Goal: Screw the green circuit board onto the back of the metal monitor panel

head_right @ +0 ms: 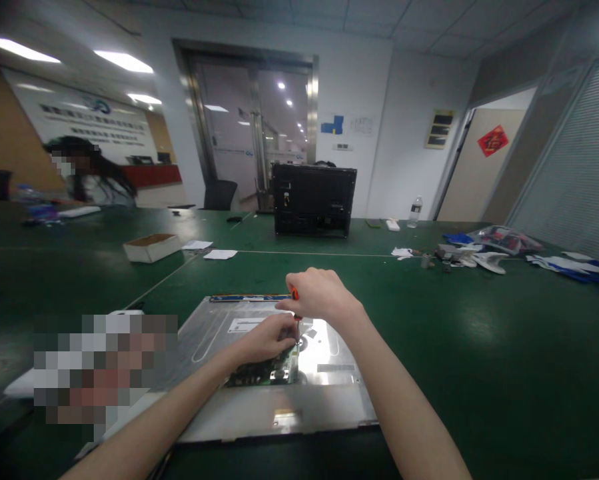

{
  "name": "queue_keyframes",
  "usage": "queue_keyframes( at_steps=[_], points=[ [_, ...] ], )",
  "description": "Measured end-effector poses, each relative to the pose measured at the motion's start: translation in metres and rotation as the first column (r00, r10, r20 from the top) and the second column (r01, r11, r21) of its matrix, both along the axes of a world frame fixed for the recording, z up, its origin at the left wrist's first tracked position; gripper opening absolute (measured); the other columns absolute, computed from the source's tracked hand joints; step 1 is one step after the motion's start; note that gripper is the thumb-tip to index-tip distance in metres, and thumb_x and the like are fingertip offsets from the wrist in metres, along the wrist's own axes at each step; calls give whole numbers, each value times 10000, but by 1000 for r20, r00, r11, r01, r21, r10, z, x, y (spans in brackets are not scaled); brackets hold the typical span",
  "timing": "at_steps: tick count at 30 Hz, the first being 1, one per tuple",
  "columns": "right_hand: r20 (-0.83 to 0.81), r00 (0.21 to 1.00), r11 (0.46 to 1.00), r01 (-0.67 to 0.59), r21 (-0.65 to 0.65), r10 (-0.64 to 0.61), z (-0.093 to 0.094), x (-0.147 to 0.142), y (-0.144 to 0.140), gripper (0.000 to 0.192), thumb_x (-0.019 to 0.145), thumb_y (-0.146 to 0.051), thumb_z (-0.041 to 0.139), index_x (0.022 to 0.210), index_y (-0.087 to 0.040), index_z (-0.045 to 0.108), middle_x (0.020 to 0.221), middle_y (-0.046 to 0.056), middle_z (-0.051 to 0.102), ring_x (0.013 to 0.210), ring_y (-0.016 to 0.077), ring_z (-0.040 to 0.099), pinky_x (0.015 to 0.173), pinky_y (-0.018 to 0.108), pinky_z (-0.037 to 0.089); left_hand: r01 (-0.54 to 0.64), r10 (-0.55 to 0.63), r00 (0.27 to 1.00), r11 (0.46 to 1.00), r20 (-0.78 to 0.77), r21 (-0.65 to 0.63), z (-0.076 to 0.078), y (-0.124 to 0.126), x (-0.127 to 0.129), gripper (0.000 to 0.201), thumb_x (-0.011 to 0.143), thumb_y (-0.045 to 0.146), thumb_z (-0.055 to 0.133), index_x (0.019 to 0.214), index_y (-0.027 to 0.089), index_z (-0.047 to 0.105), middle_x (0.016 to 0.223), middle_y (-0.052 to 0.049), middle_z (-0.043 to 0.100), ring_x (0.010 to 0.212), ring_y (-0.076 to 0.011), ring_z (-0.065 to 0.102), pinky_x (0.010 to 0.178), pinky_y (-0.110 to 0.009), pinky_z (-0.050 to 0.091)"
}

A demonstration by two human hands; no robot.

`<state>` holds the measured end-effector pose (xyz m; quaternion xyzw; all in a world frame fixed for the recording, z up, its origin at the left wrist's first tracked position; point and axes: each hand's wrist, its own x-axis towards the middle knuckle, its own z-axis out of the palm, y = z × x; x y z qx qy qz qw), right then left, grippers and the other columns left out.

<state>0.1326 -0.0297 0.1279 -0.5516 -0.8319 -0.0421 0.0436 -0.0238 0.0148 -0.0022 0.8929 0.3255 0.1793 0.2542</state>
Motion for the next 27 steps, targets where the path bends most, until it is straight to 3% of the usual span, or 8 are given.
queue_keyframes(
  at_steps=[2, 7, 10, 13, 17, 20, 24, 27],
  points=[
    [-1, 1000, 1000, 10, 1, -10, 0, 0, 1, 356, 865, -553, 455, 856, -232, 608, 824, 43, 681, 761, 202, 616, 557, 263, 302, -3, 3, 1000, 1000, -1, 0, 0, 0, 0, 127, 686, 68, 525, 726, 155, 609, 692, -2, 614, 661, -154, 554, 631, -223, 395],
    [24, 1000, 1000, 7, 5, -8, 0, -1, -1, 167, 811, -336, 540, 930, -231, 593, 848, 38, 680, 751, 193, 618, 535, 256, 295, -11, 12, 1000, 1000, -4, 9, 2, -1, -1, 133, 683, 73, 530, 733, 163, 615, 686, 6, 600, 650, -149, 539, 627, -223, 392],
    [19, 1000, 1000, -3, 6, 3, 1, -1, -3, 211, 768, -292, 570, 970, -233, 571, 849, 31, 677, 730, 189, 614, 515, 253, 286, -14, 14, 1000, 1000, -7, 13, 2, -1, -1, 117, 679, 82, 541, 723, 163, 612, 671, 8, 588, 640, -146, 531, 614, -222, 387],
    [26, 1000, 1000, 7, 7, -8, 1, -1, -2, 237, 807, -425, 566, 955, -240, 582, 841, 33, 679, 745, 201, 622, 537, 254, 309, -22, 22, 1000, 1000, -9, 12, 1, -1, -1, 115, 685, 89, 536, 731, 164, 611, 676, 6, 592, 634, -144, 530, 608, -222, 389],
    [18, 999, 999, 44, 3, -44, 1, -2, 1, 399, 878, -577, 426, 863, -229, 619, 830, 57, 688, 782, 218, 632, 585, 266, 349, -27, 27, 1000, 1000, -11, 10, 1, -2, 0, 115, 691, 96, 532, 738, 164, 612, 691, 2, 606, 641, -147, 537, 617, -224, 395],
    [23, 998, 999, 53, 7, -53, 0, -2, 1, 368, 903, -516, 404, 854, -223, 621, 830, 64, 688, 770, 215, 632, 572, 265, 339, -30, 30, 1000, 999, -8, 14, 2, -2, 0, 113, 686, 94, 535, 733, 163, 611, 694, 1, 607, 650, -149, 538, 624, -225, 393],
    [23, 999, 999, 22, 25, -23, 0, -2, -1, 189, 847, -342, 482, 947, -221, 588, 837, 52, 679, 732, 198, 617, 541, 260, 302, -24, 24, 1000, 1000, -1, 12, 3, -2, 0, 124, 677, 80, 530, 730, 158, 610, 691, -2, 605, 646, -147, 536, 617, -222, 388],
    [21, 1000, 1000, -3, 13, 3, 1, -1, -3, 206, 803, -289, 519, 994, -225, 563, 865, 45, 677, 734, 189, 609, 539, 258, 295, -17, 17, 1000, 1000, 1, 5, 3, -3, 0, 141, 669, 72, 522, 737, 157, 612, 702, -4, 614, 653, -148, 545, 618, -219, 393]
  ],
)
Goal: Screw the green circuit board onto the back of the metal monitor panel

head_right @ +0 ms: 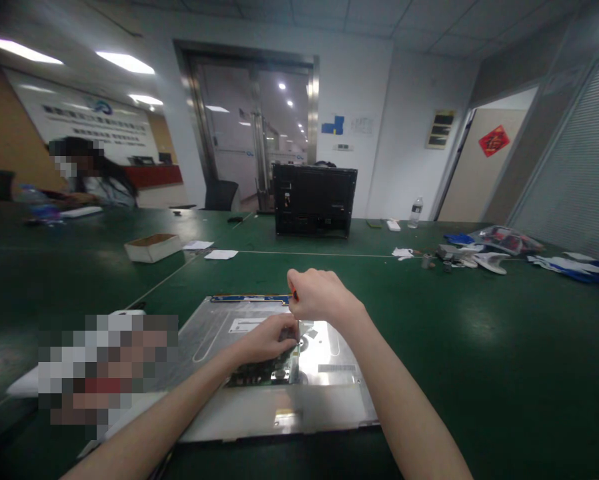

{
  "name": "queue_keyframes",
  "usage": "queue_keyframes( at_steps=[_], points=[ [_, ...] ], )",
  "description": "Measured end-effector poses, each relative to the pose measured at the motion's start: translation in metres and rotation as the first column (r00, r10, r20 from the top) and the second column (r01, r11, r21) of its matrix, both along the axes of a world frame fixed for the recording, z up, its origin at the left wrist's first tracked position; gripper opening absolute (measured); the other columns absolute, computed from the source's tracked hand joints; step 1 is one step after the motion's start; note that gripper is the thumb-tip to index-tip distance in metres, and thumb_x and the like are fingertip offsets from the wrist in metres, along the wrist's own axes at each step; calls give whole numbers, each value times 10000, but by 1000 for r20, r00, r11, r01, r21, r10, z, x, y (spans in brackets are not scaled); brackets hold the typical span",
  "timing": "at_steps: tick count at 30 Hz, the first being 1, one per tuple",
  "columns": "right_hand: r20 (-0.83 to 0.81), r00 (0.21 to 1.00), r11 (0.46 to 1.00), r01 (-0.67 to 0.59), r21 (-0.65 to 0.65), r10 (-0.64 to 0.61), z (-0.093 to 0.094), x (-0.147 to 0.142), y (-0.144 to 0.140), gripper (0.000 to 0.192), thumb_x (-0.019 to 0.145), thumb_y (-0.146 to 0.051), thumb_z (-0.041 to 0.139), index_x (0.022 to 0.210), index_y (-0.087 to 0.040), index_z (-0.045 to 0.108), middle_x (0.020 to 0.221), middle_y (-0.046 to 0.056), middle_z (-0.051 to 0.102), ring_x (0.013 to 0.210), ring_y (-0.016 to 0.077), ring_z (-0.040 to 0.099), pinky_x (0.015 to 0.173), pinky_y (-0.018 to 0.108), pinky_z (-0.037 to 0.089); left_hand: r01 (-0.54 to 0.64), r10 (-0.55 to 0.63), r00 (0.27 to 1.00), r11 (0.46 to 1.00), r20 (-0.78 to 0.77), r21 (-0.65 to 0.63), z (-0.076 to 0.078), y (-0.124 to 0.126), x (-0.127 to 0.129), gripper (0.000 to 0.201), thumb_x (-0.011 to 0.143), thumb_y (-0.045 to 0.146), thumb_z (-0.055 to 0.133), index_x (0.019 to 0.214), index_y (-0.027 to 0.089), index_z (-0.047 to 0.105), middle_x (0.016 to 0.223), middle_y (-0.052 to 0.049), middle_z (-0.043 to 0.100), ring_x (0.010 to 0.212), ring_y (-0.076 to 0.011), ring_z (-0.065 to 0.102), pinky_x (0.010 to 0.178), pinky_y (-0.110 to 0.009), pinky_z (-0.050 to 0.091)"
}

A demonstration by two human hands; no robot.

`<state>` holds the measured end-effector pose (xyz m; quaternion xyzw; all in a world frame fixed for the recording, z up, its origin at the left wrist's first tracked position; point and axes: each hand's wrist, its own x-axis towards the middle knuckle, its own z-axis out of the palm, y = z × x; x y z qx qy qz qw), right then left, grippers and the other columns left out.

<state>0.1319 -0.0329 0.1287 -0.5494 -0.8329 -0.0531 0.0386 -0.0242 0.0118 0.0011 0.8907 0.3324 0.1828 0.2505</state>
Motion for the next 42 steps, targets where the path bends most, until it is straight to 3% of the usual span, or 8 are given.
queue_keyframes(
  at_steps=[7, 13, 20, 27, 34, 37, 40, 42],
  points=[
    [15, 999, 999, 50, -15, -49, 0, -1, 4, 339, 857, -553, 491, 882, -233, 600, 844, 51, 679, 798, 214, 630, 571, 262, 324, -10, 10, 1000, 1000, -6, -14, -1, 1, 0, 141, 671, 89, 526, 749, 158, 620, 704, -6, 624, 652, -153, 552, 619, -225, 400],
    [2, 1000, 1000, 13, -13, -13, -1, 0, 1, 194, 804, -312, 557, 980, -234, 577, 855, 37, 676, 747, 189, 615, 547, 252, 302, -6, 6, 1000, 1000, -1, -10, 0, 1, 0, 130, 667, 82, 530, 729, 162, 612, 683, 3, 605, 649, -150, 542, 617, -222, 389],
    [-6, 999, 999, 47, -25, -47, 0, -2, 2, 355, 846, -561, 482, 869, -236, 619, 829, 56, 677, 783, 219, 621, 585, 273, 337, -2, 2, 1000, 1000, -11, 2, 2, -1, -1, 126, 682, 78, 533, 730, 156, 620, 683, 1, 604, 647, -152, 539, 619, -226, 382],
    [-14, 1000, 1000, 19, -6, -19, -2, -1, 1, 207, 796, -299, 547, 988, -225, 572, 850, 47, 679, 732, 197, 615, 545, 257, 307, -7, 7, 1000, 1000, -26, 2, 3, -2, 0, 123, 684, 78, 542, 729, 150, 631, 684, -1, 600, 645, -148, 531, 606, -221, 372],
    [-6, 998, 998, 58, -3, -58, -2, -1, 3, 337, 847, -546, 480, 858, -227, 589, 807, 53, 671, 749, 213, 616, 552, 265, 301, -15, 16, 999, 1000, -34, 2, 0, 0, 0, 130, 691, 86, 541, 756, 156, 630, 690, 4, 611, 645, -147, 537, 609, -219, 383],
    [4, 997, 997, 77, 4, -77, -2, -1, 4, 310, 887, -487, 439, 826, -223, 591, 798, 55, 665, 748, 202, 612, 553, 264, 294, -17, 18, 999, 1000, -32, 7, -1, 1, -1, 126, 696, 99, 538, 756, 160, 630, 707, -2, 618, 655, -150, 540, 615, -222, 387],
    [-1, 999, 999, 45, 5, -45, -2, 0, 3, 153, 836, -347, 518, 914, -228, 576, 811, 36, 660, 718, 182, 599, 527, 257, 275, -16, 16, 999, 1000, -27, 13, -1, 1, -1, 124, 682, 95, 542, 742, 161, 628, 704, -4, 615, 668, -155, 543, 628, -226, 388],
    [-6, 1000, 1000, 21, -13, -21, -1, 1, 1, 176, 798, -322, 559, 949, -232, 561, 812, 24, 657, 704, 175, 593, 511, 254, 266, -13, 13, 1000, 1000, -24, 14, -2, 1, -1, 126, 675, 87, 543, 738, 158, 626, 701, -4, 612, 669, -155, 543, 629, -227, 386]
  ],
)
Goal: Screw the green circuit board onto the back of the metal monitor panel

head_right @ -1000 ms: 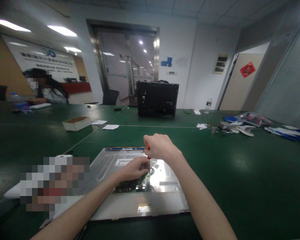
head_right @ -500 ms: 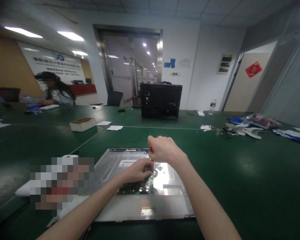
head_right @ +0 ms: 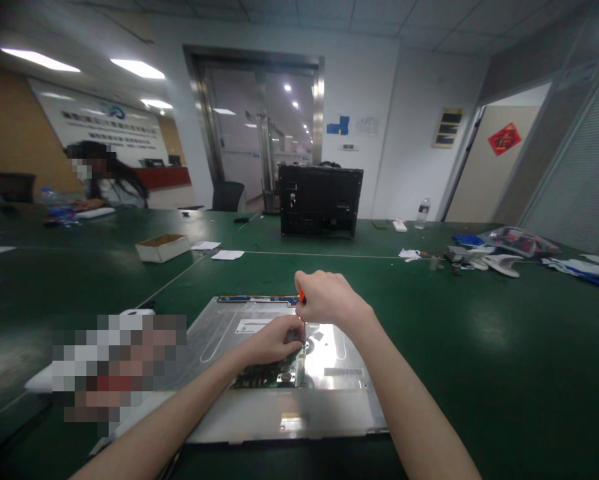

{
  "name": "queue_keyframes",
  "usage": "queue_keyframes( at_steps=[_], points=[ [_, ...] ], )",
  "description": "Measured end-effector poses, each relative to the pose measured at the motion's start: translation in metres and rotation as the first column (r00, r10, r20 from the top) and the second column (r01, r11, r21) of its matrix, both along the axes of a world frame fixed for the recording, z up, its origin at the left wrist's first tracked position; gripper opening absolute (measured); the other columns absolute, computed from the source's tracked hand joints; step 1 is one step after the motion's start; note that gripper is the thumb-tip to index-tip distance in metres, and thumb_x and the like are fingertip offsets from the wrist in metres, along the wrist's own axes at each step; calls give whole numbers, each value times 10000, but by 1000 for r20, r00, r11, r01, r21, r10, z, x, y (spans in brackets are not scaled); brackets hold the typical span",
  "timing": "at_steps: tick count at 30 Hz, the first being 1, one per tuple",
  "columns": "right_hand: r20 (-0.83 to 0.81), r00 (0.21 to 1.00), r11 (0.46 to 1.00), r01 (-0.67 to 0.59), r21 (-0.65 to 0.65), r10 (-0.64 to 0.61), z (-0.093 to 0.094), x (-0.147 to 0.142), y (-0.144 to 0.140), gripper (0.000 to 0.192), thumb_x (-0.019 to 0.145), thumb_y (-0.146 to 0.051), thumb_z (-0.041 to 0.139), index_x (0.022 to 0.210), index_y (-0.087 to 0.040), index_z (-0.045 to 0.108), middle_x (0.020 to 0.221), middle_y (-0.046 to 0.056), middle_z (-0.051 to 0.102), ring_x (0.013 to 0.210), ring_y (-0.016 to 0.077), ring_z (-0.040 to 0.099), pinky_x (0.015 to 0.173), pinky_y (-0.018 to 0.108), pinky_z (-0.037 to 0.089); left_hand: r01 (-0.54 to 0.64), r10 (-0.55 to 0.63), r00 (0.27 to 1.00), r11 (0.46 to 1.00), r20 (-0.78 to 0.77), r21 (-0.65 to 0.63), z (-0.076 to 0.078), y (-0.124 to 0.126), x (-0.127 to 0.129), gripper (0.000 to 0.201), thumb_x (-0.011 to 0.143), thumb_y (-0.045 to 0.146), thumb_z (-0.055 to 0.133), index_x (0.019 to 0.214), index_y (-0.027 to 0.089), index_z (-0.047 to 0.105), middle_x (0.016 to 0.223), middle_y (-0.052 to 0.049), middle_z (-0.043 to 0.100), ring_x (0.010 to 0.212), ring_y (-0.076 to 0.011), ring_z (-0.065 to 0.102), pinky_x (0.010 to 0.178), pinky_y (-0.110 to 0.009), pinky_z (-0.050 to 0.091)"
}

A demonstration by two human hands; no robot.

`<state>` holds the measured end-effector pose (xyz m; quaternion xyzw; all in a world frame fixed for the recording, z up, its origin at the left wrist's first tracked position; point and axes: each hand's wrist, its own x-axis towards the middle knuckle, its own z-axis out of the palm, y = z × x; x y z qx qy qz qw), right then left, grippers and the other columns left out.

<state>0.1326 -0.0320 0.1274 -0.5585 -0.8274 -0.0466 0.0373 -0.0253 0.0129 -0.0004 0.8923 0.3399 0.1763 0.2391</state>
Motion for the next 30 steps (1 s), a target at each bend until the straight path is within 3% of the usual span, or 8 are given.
queue_keyframes(
  at_steps=[6, 12, 18, 24, 27, 30],
  points=[
    [-4, 999, 999, 33, -18, -33, 1, -1, 2, 325, 854, -544, 490, 868, -238, 596, 807, 36, 668, 756, 203, 614, 548, 265, 302, 7, -7, 1000, 1000, 8, -8, 0, 0, 1, 121, 679, 81, 539, 743, 153, 613, 710, -3, 614, 653, -147, 540, 614, -220, 387],
    [-24, 1000, 1000, 4, 10, -4, -2, 0, 2, 194, 784, -315, 564, 958, -231, 578, 824, 35, 671, 718, 187, 601, 528, 255, 281, 17, -17, 1000, 1000, 7, -13, 1, 0, 1, 118, 680, 76, 540, 732, 158, 607, 682, 10, 597, 653, -147, 539, 611, -220, 383],
    [-13, 1000, 1000, 15, 15, -15, -1, 0, 3, 287, 828, -512, 507, 863, -240, 592, 800, 39, 664, 728, 197, 597, 539, 261, 274, 19, -19, 1000, 1000, 4, -11, 0, 0, 1, 112, 689, 81, 545, 744, 159, 605, 705, 3, 614, 669, -151, 551, 615, -222, 390],
    [-20, 1000, 1000, -22, 20, 23, -2, 1, 1, 202, 786, -332, 557, 965, -239, 563, 824, 31, 662, 711, 184, 594, 519, 254, 265, 25, -25, 1000, 1000, -2, 9, 3, -2, 1, 111, 687, 77, 548, 737, 162, 598, 681, 11, 593, 639, -142, 532, 601, -219, 377],
    [-11, 1000, 1000, -15, 15, 15, -1, 0, 0, 256, 785, -422, 574, 965, -241, 561, 834, 35, 664, 728, 197, 602, 526, 257, 278, 35, -35, 999, 999, -9, 19, 4, -3, 1, 99, 690, 81, 553, 734, 159, 595, 704, 4, 603, 655, -145, 538, 610, -220, 378],
    [2, 1000, 1000, 28, 12, -28, 0, -2, 1, 310, 851, -525, 481, 895, -235, 582, 820, 45, 666, 748, 204, 607, 558, 265, 304, 38, -37, 999, 999, -19, 36, 5, -3, 1, 83, 704, 94, 557, 741, 158, 593, 710, -1, 605, 658, -148, 535, 613, -225, 376]
  ],
)
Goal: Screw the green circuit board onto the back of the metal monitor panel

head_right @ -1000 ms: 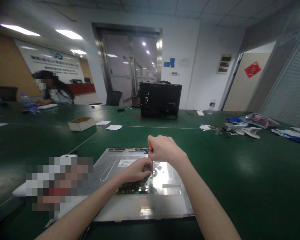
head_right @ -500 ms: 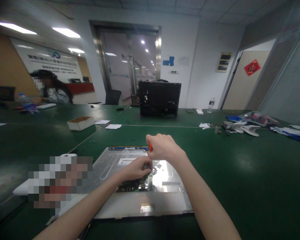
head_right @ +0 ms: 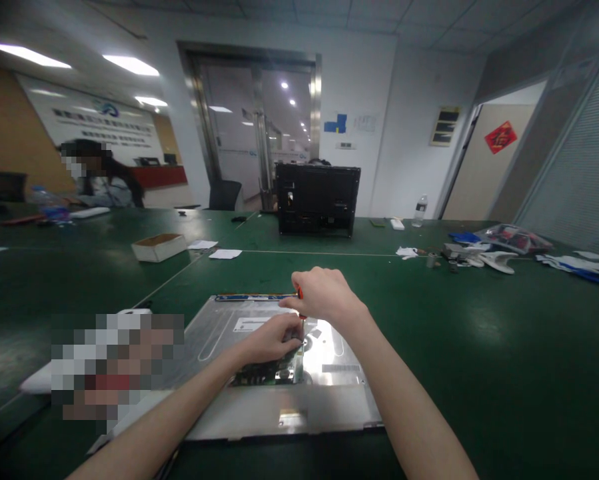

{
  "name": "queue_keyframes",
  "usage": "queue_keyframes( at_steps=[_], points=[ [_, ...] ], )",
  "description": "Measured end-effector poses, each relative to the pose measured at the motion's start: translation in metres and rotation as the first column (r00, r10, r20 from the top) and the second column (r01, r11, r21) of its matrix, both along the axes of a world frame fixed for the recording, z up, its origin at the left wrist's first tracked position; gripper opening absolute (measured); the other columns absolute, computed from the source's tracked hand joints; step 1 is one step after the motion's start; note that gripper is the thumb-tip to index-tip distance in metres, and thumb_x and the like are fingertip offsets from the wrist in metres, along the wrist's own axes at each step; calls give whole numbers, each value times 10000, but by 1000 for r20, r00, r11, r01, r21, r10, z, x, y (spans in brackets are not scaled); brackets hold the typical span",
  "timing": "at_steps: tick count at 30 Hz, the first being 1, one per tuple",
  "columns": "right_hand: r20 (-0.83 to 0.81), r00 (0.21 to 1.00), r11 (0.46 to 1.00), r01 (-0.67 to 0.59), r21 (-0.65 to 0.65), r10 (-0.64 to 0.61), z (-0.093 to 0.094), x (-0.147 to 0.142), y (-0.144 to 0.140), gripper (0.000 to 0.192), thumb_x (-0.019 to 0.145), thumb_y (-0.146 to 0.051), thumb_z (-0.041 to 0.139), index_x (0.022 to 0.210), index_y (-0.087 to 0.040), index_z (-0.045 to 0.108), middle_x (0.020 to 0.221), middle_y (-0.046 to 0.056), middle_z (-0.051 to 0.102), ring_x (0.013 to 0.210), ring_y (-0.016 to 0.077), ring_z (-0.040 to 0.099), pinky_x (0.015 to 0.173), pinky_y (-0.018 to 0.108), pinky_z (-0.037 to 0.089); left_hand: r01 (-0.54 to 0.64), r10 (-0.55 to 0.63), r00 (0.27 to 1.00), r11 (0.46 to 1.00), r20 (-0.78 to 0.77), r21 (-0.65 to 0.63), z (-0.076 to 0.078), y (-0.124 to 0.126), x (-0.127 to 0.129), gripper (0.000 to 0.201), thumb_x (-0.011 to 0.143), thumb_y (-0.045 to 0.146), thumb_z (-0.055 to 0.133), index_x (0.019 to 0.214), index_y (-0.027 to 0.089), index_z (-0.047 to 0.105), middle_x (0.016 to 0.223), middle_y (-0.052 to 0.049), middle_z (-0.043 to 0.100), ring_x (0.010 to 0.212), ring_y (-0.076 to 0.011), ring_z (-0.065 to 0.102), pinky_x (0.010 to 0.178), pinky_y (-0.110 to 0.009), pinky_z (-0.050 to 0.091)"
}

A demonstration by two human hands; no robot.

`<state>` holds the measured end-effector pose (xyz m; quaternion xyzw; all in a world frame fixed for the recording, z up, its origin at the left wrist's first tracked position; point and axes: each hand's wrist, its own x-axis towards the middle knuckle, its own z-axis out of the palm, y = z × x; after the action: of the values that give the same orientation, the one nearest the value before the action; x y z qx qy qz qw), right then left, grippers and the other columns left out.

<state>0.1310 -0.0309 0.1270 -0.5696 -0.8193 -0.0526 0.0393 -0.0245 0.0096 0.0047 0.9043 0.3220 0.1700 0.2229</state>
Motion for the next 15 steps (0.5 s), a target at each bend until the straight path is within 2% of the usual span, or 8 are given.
queue_keyframes(
  at_steps=[2, 5, 7, 11, 15],
  points=[
    [4, 1000, 1000, 15, 2, -15, 0, 0, 1, 276, 881, -470, 453, 890, -228, 585, 821, 50, 666, 746, 197, 607, 564, 266, 309, -1, 1, 1000, 1000, -8, 18, 1, -1, 0, 79, 709, 98, 558, 742, 162, 591, 703, 0, 597, 651, -149, 526, 609, -229, 369],
    [1, 1000, 1000, -5, 6, 5, -1, 0, 0, 183, 836, -342, 509, 964, -224, 568, 833, 47, 666, 721, 188, 603, 545, 262, 301, 4, -3, 1000, 999, -24, 45, 2, -1, 0, 65, 717, 107, 561, 727, 168, 582, 692, 1, 584, 643, -151, 513, 602, -236, 357],
    [-4, 1000, 1000, -23, 11, 23, 0, 0, -1, 219, 808, -354, 542, 988, -229, 557, 834, 41, 668, 720, 195, 606, 537, 261, 299, 10, -8, 999, 998, -34, 59, 2, -1, 0, 60, 723, 112, 563, 718, 170, 574, 685, 2, 580, 640, -151, 509, 599, -238, 352],
    [7, 1000, 1000, -2, 20, 2, 0, -1, 0, 315, 838, -528, 501, 919, -233, 578, 824, 50, 671, 757, 218, 623, 549, 268, 308, 22, -18, 999, 997, -49, 77, 1, 0, 0, 59, 726, 114, 570, 727, 173, 563, 695, 1, 584, 642, -151, 508, 596, -237, 346],
    [7, 1000, 999, 10, 51, -11, -2, -1, 2, 172, 846, -364, 490, 913, -234, 580, 821, 48, 671, 740, 206, 621, 538, 268, 289, 34, -29, 998, 995, -59, 91, 0, 1, 0, 45, 738, 130, 581, 723, 170, 568, 699, -8, 585, 650, -158, 510, 603, -245, 342]
  ],
)
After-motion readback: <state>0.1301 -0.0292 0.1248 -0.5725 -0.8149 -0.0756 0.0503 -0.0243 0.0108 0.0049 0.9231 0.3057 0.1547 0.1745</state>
